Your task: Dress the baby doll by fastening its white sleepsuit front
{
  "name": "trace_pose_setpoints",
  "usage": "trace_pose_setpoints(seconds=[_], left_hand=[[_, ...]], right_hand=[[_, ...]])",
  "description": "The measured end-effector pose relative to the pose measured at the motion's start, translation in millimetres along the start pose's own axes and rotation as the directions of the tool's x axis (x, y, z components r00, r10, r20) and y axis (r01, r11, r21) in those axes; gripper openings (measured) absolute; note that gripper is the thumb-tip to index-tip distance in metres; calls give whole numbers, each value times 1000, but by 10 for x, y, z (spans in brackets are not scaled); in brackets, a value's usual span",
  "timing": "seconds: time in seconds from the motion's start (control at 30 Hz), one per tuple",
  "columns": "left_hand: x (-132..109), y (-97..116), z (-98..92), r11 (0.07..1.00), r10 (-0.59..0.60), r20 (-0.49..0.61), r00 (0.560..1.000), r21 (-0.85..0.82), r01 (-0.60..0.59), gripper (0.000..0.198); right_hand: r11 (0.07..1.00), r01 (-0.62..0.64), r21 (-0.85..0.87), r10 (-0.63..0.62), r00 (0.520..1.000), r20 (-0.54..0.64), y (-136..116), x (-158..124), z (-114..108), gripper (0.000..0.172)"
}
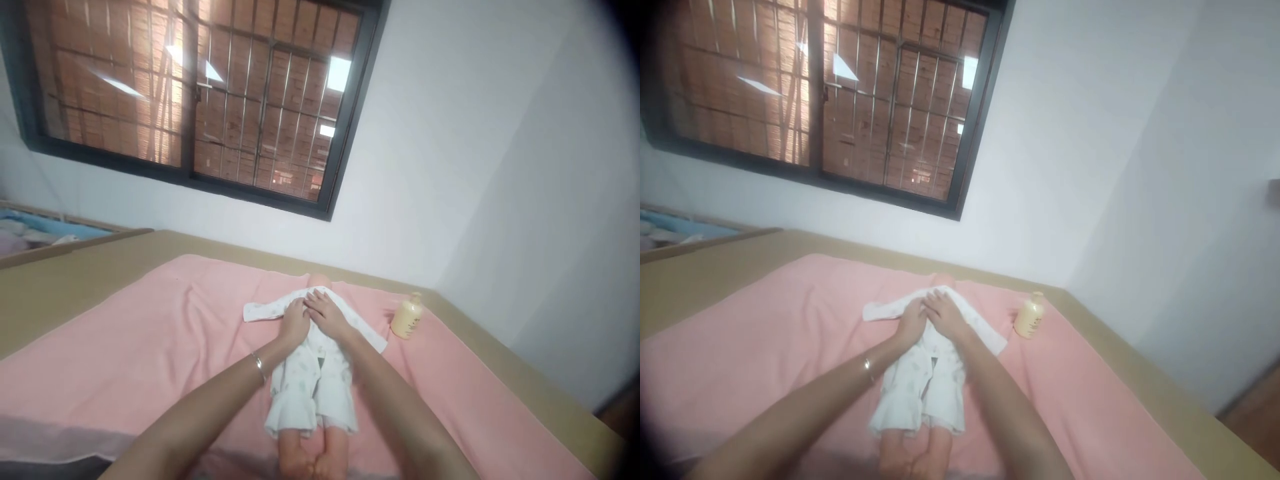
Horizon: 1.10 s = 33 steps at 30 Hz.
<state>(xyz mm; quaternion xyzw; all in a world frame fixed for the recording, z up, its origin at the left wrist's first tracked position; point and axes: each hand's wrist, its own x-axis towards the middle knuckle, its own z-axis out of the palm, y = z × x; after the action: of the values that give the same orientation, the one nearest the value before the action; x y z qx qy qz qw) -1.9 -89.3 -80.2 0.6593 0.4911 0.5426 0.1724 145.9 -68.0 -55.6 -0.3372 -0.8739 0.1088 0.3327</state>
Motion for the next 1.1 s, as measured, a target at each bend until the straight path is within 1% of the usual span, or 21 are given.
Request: trace_pose_setpoints(seconds=[0.03,0.07,0.1,0.17,0.2,0.3,0.33,0.37,0.43,0.47,0.5,0.53,0.6,0.67,0.73,0.77,0.83,0.9,0.93,1.0,1.1], left_hand=[[-33,-49,25,1000,-3,2,1000,3,3,31],[-56,-91,40,1000,-10,8,1000,2,10,32],[-71,-126,43,1000,-18,20,1000,-2,18,33],[-88,-185,24,999,-37,51,998,-17,37,36],[-95,-211,8,998,-47,67,997,-26,49,38],[-119,-272,-36,996,-73,99,992,-46,78,42],[-126,-286,-44,995,-79,105,991,-46,85,44],[-131,-297,-48,995,-84,110,990,-43,89,44],[-134,-312,-47,996,-85,119,989,-29,90,46],[-132,-315,-44,996,-82,123,989,-22,85,46],[-130,-315,-41,997,-76,128,989,-14,79,46],[-127,-311,-40,997,-69,132,989,-8,70,46],[-122,-294,-44,999,-54,139,989,4,54,47],[-119,-272,-54,999,-40,141,989,12,39,47],[-119,-254,-64,1000,-25,142,990,14,23,47],[-120,-248,-67,1000,-13,144,989,12,12,46],[-120,-245,-70,1000,14,155,988,7,-16,45],[-118,-256,-71,999,35,162,986,9,-37,45],[-114,-267,-72,999,40,163,986,13,-43,46],[-105,-296,-71,999,44,161,986,23,-49,48],[-88,-342,-58,998,50,165,985,24,-55,50]], right_hand=[[1000,-13,-16,13,999,37,-28,85,2,35],[997,-65,-33,66,996,57,-43,169,-1,33],[984,-166,-59,168,985,34,-43,238,-2,30],[950,-301,-78,300,953,-33,-13,289,22,39],[924,-373,-84,367,927,-75,1,264,53,46],[848,-522,-89,505,848,-162,-13,61,181,63],[848,-521,-100,502,849,-166,-33,-9,212,65],[870,-479,-120,461,875,-150,-51,-61,226,65],[940,-303,-159,298,953,-54,-52,-91,189,54],[964,-213,-161,216,976,4,-30,-72,143,47],[974,-171,-148,181,982,53,5,-41,88,42],[972,-194,-128,202,978,52,45,-9,35,40],[939,-325,-114,323,946,-34,103,24,-27,44],[896,-428,-114,413,900,-136,90,1,5,53],[880,-458,-125,430,881,-196,19,-35,100,56],[894,-427,-139,398,897,-192,-20,-34,144,55],[944,-281,-171,270,959,-85,-65,32,166,47],[962,-208,-175,215,976,25,-44,167,88,38],[957,-232,-174,243,969,42,-17,234,31,38],[913,-368,-175,372,928,-15,27,300,-47,44],[842,-508,-181,487,860,-151,-31,166,60,61]])
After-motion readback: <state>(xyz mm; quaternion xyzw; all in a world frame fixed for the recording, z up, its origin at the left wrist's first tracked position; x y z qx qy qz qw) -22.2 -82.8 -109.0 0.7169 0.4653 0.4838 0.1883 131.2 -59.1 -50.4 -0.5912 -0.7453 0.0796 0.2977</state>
